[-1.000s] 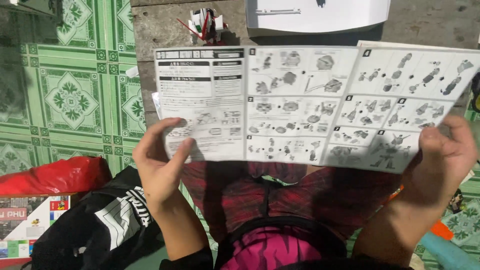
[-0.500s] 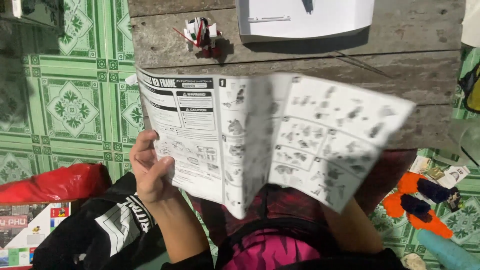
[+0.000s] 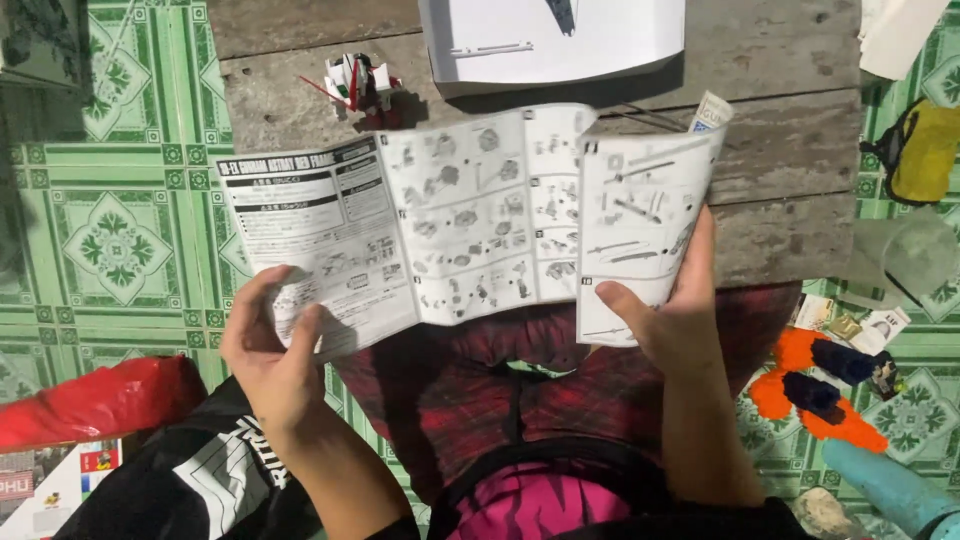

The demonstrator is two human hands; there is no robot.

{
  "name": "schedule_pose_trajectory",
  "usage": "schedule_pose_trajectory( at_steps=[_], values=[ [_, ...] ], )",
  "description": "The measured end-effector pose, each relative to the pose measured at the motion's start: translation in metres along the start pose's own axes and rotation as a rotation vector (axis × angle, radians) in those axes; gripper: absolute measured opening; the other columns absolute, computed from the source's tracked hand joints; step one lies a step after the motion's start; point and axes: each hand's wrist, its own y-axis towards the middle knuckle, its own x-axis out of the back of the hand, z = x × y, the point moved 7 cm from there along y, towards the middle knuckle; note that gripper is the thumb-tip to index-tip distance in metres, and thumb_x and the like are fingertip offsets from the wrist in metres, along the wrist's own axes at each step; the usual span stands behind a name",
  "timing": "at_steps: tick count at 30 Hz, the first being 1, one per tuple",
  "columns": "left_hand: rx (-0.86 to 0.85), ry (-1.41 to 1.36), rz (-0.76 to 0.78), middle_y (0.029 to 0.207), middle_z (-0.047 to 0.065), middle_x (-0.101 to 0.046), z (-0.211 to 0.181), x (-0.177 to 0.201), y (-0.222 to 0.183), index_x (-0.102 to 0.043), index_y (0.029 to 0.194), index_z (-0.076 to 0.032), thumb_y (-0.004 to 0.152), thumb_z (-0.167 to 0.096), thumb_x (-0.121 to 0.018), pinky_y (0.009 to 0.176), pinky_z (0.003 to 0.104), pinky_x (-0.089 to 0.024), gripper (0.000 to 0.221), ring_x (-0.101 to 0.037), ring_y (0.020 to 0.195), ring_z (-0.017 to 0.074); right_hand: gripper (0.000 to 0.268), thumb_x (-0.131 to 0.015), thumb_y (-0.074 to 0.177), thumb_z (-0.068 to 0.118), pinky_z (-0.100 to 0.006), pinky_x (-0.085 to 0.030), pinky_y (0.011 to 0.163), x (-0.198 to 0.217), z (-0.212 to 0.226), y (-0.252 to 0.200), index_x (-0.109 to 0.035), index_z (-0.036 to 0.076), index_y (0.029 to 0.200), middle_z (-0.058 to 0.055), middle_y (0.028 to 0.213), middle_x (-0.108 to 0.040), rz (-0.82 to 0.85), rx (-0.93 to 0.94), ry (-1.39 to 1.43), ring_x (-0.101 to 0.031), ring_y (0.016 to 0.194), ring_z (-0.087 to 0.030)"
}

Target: Assembling a plastic model kit and applying small decorative stickers using a precision tool while following instructions.

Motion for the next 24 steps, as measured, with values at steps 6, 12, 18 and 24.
schedule_pose_trajectory(
  at_steps=[6, 12, 18, 24],
  values=[
    [-0.004, 0.047, 0.048, 0.130, 0.016, -0.075, -0.017, -0.018, 0.000, -0.072, 0.139, 0.003, 0.093, 0.009, -0.083, 0.126, 0.045, -0.046, 0.048, -0.066, 0.130, 0.0233, 0.121, -0.085, 0.090, 0.013, -0.053, -0.062, 0.113, -0.018, 0.023, 0.006, -0.008, 0.018, 0.183, -0.026, 0.148, -0.064, 0.129, -0.121, 0.333, -0.070, 0.134, -0.037],
    [-0.011, 0.182, 0.168, 0.133, 0.018, -0.079, -0.021, -0.042, -0.006, -0.075, 0.142, -0.002, 0.096, 0.007, -0.077, 0.121, 0.050, -0.050, 0.046, -0.070, 0.134, 0.0278, 0.102, -0.071, 0.099, -0.007, -0.045, -0.069, 0.088, -0.027, 0.024, 0.004, -0.012, 0.011, 0.181, -0.031, 0.123, -0.073, 0.142, -0.075, 0.238, -0.078, 0.109, -0.037],
    [-0.043, 0.267, 0.182, 0.139, 0.020, -0.078, -0.031, -0.043, -0.005, -0.073, 0.146, -0.002, 0.104, 0.007, -0.069, 0.122, 0.056, -0.049, 0.043, -0.071, 0.139, 0.0401, 0.091, -0.080, 0.101, -0.003, -0.046, -0.061, 0.078, -0.018, 0.028, 0.013, -0.030, -0.003, 0.177, -0.037, 0.127, -0.069, 0.049, -0.081, -0.276, -0.066, 0.088, -0.032],
    [-0.021, 0.249, 0.180, 0.138, 0.017, -0.080, -0.019, -0.040, -0.011, -0.075, 0.144, -0.003, 0.104, 0.005, -0.070, 0.124, 0.055, -0.049, 0.040, -0.071, 0.140, 0.0374, 0.089, -0.078, 0.100, 0.001, -0.033, -0.056, 0.061, -0.026, 0.017, 0.010, -0.033, -0.001, 0.177, -0.032, 0.120, -0.075, 0.112, -0.187, -0.221, -0.064, 0.069, -0.019]
  ],
)
